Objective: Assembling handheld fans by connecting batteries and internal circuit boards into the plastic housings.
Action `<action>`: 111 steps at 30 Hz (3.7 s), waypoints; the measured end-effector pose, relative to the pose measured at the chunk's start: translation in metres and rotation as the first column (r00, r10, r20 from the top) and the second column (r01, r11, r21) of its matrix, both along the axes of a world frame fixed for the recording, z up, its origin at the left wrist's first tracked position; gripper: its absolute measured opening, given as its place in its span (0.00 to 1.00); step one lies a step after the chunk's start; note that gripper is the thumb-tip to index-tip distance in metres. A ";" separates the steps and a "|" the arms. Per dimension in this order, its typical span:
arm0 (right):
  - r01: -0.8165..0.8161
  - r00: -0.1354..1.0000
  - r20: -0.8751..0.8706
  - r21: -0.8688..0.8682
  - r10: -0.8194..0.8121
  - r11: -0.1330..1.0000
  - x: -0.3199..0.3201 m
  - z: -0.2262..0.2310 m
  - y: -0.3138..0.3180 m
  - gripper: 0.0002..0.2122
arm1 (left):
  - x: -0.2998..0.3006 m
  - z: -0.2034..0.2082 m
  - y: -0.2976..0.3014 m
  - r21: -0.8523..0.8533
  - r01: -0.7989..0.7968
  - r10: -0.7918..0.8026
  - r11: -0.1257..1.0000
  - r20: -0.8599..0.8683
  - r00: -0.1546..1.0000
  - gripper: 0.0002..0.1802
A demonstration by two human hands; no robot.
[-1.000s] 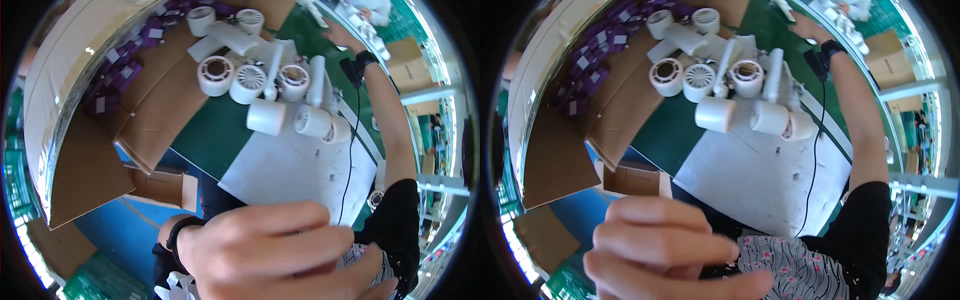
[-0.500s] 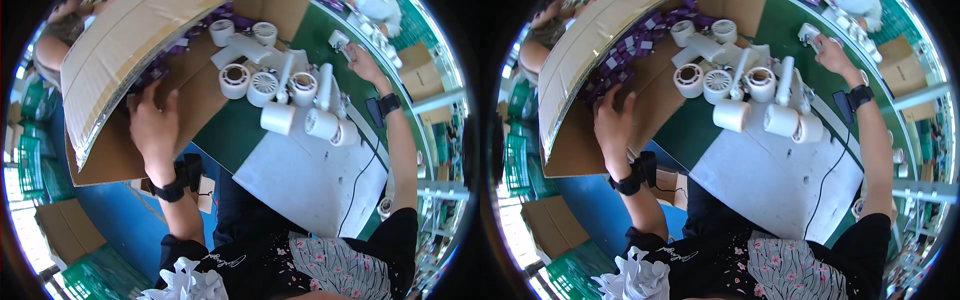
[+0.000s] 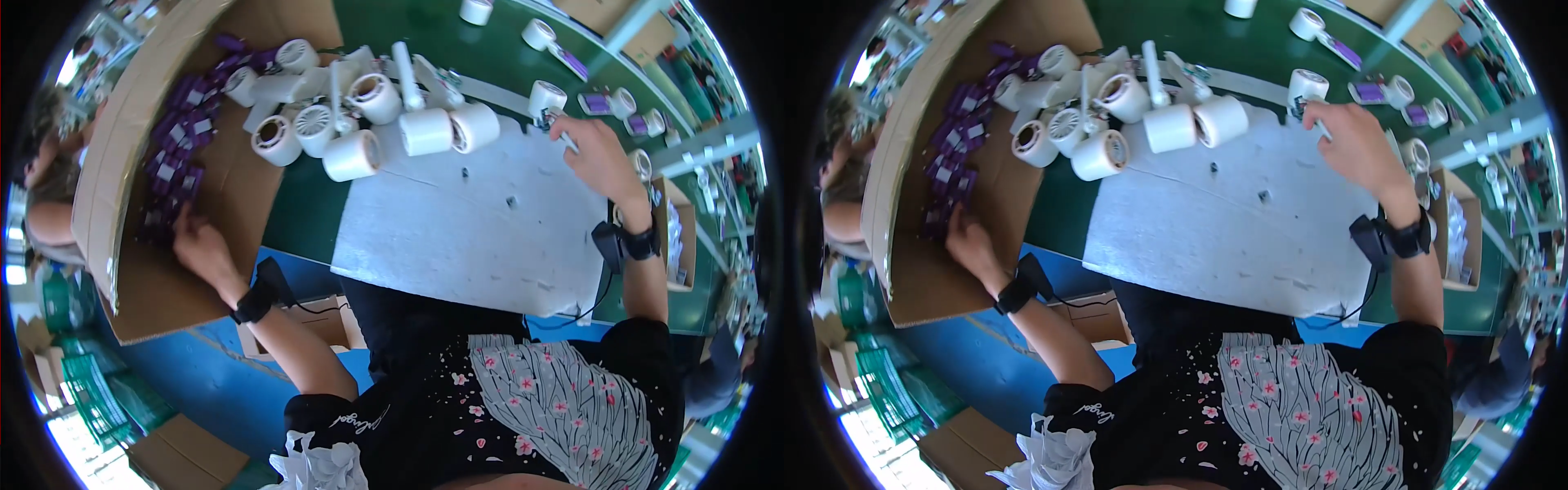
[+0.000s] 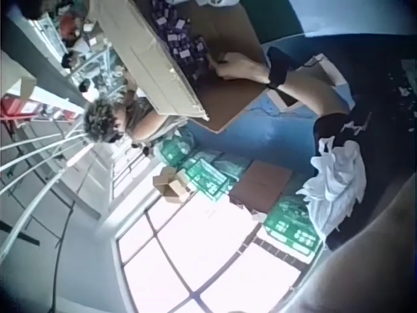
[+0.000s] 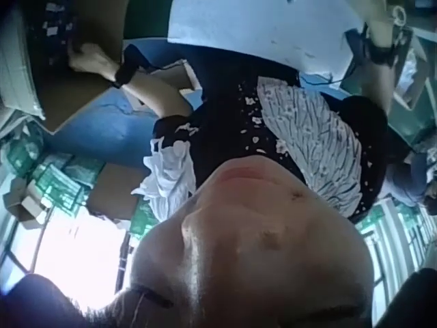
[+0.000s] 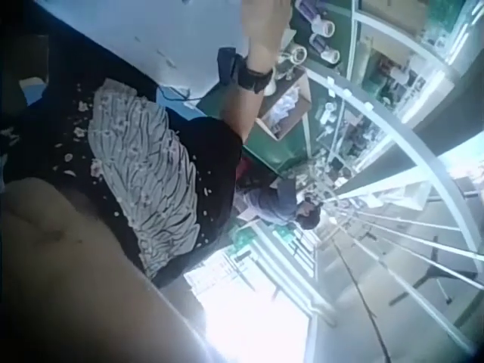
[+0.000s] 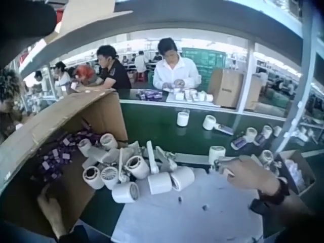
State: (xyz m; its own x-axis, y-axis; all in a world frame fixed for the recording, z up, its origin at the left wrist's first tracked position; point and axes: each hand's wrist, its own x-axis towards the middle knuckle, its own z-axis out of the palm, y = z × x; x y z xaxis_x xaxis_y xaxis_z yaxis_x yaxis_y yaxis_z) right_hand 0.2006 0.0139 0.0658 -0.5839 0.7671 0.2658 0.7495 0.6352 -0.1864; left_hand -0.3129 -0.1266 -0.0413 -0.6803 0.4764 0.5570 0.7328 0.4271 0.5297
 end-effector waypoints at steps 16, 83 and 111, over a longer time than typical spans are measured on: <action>-0.037 0.770 -0.638 -0.064 -0.012 0.997 0.005 -0.016 -0.085 0.22 | 0.283 0.117 0.039 0.393 0.911 -0.989 -0.125 0.025 -0.147 0.14; 0.006 0.765 -0.632 -0.187 -0.125 0.982 0.018 -0.057 -0.082 0.14 | 0.317 0.042 0.112 0.294 0.896 -0.724 -0.332 0.530 -0.442 0.20; 0.120 0.904 -0.422 0.089 -0.072 0.989 0.016 -0.052 -0.078 0.11 | 0.317 0.044 0.110 0.455 0.872 -0.523 -0.180 0.707 -0.477 0.08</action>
